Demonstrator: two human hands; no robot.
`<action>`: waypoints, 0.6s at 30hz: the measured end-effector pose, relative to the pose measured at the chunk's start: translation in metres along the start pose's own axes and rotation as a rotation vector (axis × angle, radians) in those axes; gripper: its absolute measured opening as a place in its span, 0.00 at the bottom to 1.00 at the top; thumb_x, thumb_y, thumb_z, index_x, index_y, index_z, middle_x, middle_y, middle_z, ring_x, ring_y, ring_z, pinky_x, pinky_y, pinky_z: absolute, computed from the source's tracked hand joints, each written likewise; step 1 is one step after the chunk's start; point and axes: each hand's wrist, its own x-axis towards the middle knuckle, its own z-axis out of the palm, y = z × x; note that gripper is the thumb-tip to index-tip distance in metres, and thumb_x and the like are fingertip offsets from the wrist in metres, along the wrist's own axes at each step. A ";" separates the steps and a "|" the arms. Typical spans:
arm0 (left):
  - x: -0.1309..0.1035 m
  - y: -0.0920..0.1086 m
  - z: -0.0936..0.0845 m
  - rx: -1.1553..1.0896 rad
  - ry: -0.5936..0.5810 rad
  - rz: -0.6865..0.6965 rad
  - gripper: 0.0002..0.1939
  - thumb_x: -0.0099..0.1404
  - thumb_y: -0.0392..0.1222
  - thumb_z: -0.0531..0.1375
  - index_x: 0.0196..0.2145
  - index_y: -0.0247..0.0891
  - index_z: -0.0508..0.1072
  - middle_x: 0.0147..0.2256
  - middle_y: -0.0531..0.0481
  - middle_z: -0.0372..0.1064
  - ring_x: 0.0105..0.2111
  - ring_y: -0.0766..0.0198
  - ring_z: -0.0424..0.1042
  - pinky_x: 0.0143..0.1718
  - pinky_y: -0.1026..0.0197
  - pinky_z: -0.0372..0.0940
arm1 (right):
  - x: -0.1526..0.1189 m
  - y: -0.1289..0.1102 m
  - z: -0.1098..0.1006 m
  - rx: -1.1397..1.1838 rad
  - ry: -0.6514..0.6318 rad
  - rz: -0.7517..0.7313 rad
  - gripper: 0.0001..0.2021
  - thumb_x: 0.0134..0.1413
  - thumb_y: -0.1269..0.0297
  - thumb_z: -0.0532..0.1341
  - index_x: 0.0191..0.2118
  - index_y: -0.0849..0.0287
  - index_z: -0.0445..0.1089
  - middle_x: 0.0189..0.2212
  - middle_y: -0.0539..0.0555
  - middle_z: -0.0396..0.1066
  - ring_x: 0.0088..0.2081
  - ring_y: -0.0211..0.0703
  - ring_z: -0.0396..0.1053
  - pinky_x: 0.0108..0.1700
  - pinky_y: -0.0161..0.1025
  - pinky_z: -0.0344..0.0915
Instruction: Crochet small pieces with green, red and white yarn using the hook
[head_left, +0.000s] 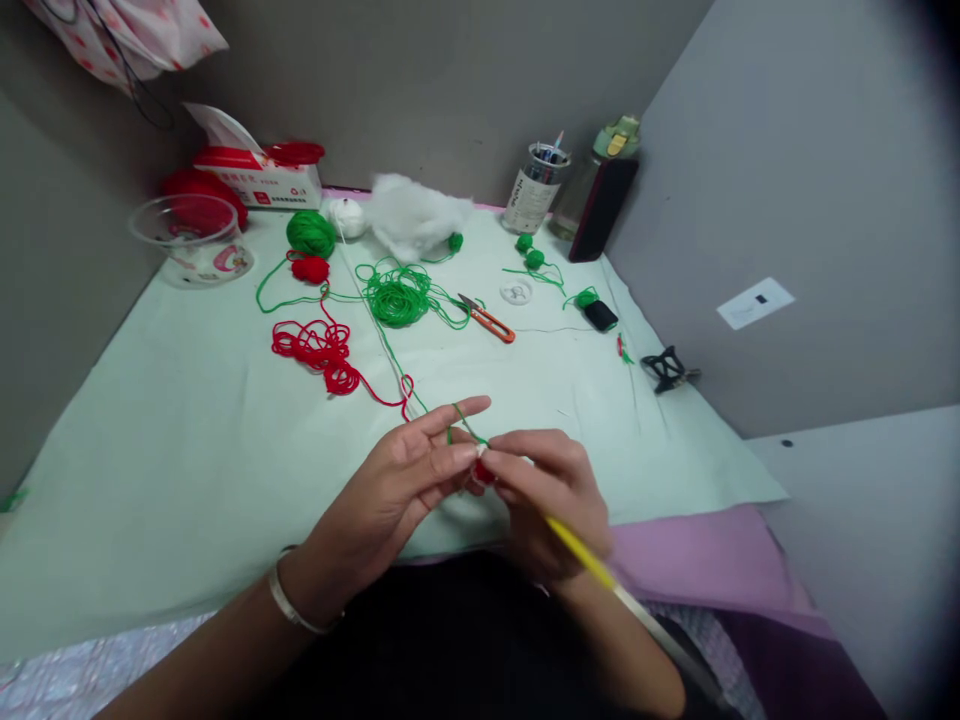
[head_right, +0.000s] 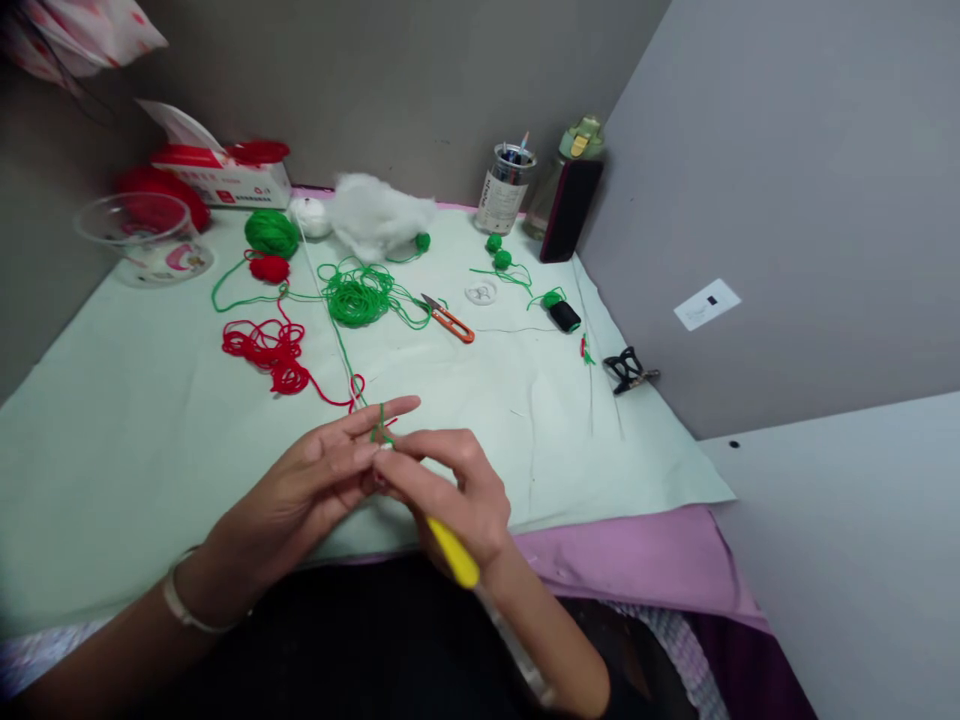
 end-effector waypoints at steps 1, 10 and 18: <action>0.001 0.001 -0.002 0.013 0.003 0.013 0.26 0.64 0.40 0.72 0.59 0.41 0.78 0.33 0.52 0.74 0.34 0.69 0.72 0.40 0.67 0.67 | 0.003 -0.001 -0.001 0.088 0.027 0.032 0.18 0.70 0.72 0.57 0.59 0.47 0.72 0.43 0.55 0.75 0.43 0.45 0.76 0.42 0.43 0.78; 0.003 0.005 -0.010 0.280 0.011 0.211 0.18 0.63 0.39 0.72 0.52 0.45 0.83 0.32 0.54 0.74 0.34 0.69 0.72 0.39 0.68 0.66 | 0.017 0.000 -0.004 0.757 0.195 0.462 0.10 0.70 0.65 0.60 0.39 0.55 0.79 0.32 0.53 0.76 0.28 0.39 0.71 0.28 0.37 0.70; 0.003 -0.005 -0.009 0.296 0.013 0.273 0.17 0.66 0.41 0.70 0.53 0.49 0.82 0.35 0.54 0.75 0.38 0.67 0.74 0.46 0.66 0.68 | 0.012 -0.007 0.006 0.425 0.134 0.332 0.11 0.69 0.71 0.61 0.47 0.51 0.80 0.38 0.52 0.79 0.42 0.43 0.76 0.44 0.43 0.75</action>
